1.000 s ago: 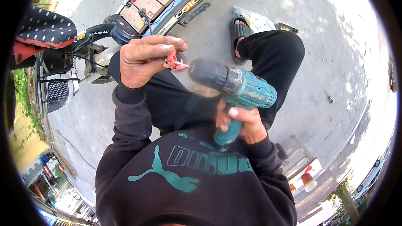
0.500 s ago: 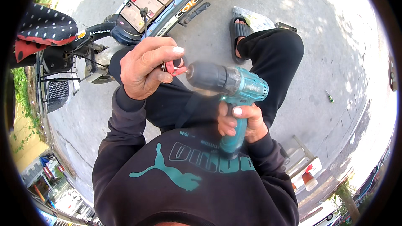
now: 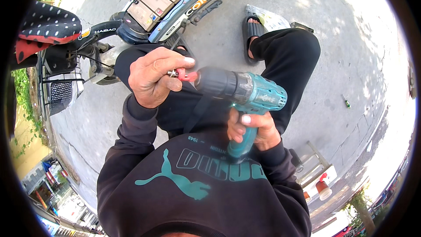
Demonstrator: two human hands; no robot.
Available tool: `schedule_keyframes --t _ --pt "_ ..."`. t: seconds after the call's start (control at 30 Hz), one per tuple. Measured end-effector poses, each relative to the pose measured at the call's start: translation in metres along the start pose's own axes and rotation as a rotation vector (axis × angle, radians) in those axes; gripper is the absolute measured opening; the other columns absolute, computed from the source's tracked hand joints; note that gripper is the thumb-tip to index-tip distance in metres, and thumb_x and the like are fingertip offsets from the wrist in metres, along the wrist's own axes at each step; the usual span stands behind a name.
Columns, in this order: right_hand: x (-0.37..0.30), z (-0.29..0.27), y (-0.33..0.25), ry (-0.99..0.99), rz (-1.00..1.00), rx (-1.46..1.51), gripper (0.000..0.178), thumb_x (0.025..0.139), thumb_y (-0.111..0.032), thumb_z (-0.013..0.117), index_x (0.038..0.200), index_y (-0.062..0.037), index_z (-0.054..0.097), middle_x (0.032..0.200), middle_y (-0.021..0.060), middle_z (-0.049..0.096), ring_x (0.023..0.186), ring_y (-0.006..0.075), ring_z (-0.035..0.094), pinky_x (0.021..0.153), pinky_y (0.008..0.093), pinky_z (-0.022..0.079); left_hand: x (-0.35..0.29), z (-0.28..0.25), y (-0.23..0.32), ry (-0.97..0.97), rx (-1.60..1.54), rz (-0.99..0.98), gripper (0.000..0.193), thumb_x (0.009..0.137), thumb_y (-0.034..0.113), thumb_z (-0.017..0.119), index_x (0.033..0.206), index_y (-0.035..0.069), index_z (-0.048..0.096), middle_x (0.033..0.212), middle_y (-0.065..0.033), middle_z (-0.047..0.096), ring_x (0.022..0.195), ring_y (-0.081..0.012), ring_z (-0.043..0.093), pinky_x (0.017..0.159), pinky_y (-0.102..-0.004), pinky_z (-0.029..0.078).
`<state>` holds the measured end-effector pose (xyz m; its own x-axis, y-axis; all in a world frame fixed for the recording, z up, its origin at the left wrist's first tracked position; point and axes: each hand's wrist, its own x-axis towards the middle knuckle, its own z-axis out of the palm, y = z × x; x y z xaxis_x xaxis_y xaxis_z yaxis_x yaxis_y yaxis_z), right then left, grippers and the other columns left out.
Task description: The person retrieves a power drill and a screw bit from a cluttered workbench, then walks to an electric scooter. They attach the bit to the drill and use it to tighten screws on the scooter's battery compartment.
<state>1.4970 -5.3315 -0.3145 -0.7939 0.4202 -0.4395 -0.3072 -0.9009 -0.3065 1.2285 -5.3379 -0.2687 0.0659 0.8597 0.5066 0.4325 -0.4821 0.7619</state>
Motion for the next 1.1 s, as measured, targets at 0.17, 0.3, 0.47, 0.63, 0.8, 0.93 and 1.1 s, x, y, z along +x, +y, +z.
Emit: schedule_keyframes --t 0.17,0.3,0.47,0.63,0.8,0.93,1.1 --pt "0.002 -0.002 -0.002 -0.003 -0.027 -0.045 0.029 0.071 -0.021 0.071 0.087 0.0004 0.060 0.056 0.0066 0.052 0.045 0.0222 0.056 0.057 0.0383 0.051 -0.007 0.005 0.000 0.043 -0.003 -0.063 0.039 0.073 0.022 0.081 0.101 -0.004 0.072 0.088 -0.0140 0.069 0.069 -0.0140 0.064 0.067 -0.0271 0.054" --pt "0.004 -0.008 -0.002 -0.019 -0.051 -0.052 0.029 0.072 -0.022 0.071 0.087 -0.0001 0.060 0.056 0.0064 0.052 0.045 0.0219 0.056 0.056 0.0372 0.051 -0.003 0.006 0.001 0.051 0.024 -0.032 0.041 0.069 0.022 0.083 0.100 -0.004 0.072 0.083 -0.0114 0.069 0.069 -0.0146 0.064 0.072 -0.0286 0.055" --pt "0.005 -0.008 -0.003 -0.003 -0.066 -0.067 0.029 0.072 -0.023 0.072 0.087 -0.0007 0.060 0.056 0.0059 0.051 0.044 0.0214 0.055 0.055 0.0364 0.050 0.000 0.006 0.004 0.053 0.040 -0.075 0.045 0.069 0.024 0.083 0.101 -0.005 0.072 0.077 -0.0085 0.068 0.069 -0.0147 0.065 0.073 -0.0276 0.054" --pt "0.007 -0.012 -0.003 -0.018 -0.074 -0.048 0.030 0.071 -0.023 0.072 0.087 -0.0008 0.060 0.056 0.0060 0.051 0.044 0.0213 0.055 0.055 0.0360 0.050 -0.002 0.009 0.002 0.040 0.023 -0.113 0.045 0.071 0.024 0.084 0.104 -0.004 0.072 0.078 -0.0078 0.068 0.070 -0.0140 0.064 0.071 -0.0261 0.053" --pt "0.008 -0.012 -0.004 -0.003 -0.086 -0.057 0.029 0.071 -0.023 0.072 0.086 -0.0005 0.060 0.055 0.0057 0.051 0.044 0.0210 0.055 0.055 0.0356 0.050 -0.002 0.010 0.004 0.019 0.046 -0.161 0.045 0.072 0.018 0.085 0.109 -0.003 0.071 0.079 -0.0066 0.068 0.070 -0.0116 0.063 0.066 -0.0223 0.050" --pt "0.008 -0.015 -0.004 0.007 -0.091 -0.046 0.030 0.071 -0.022 0.072 0.087 -0.0003 0.061 0.055 0.0052 0.052 0.044 0.0208 0.056 0.055 0.0356 0.051 -0.001 0.012 0.009 0.020 0.120 -0.193 0.043 0.074 0.011 0.084 0.112 -0.003 0.070 0.081 -0.0064 0.067 0.071 -0.0091 0.062 0.063 -0.0201 0.048" --pt "0.009 -0.018 -0.007 0.006 -0.112 -0.047 0.030 0.072 -0.022 0.071 0.088 0.0000 0.061 0.056 0.0050 0.052 0.046 0.0206 0.056 0.056 0.0354 0.051 -0.006 0.017 0.010 0.090 0.132 -0.225 0.039 0.080 0.005 0.080 0.116 -0.004 0.067 0.083 -0.0068 0.068 0.076 -0.0088 0.064 0.066 -0.0202 0.051"
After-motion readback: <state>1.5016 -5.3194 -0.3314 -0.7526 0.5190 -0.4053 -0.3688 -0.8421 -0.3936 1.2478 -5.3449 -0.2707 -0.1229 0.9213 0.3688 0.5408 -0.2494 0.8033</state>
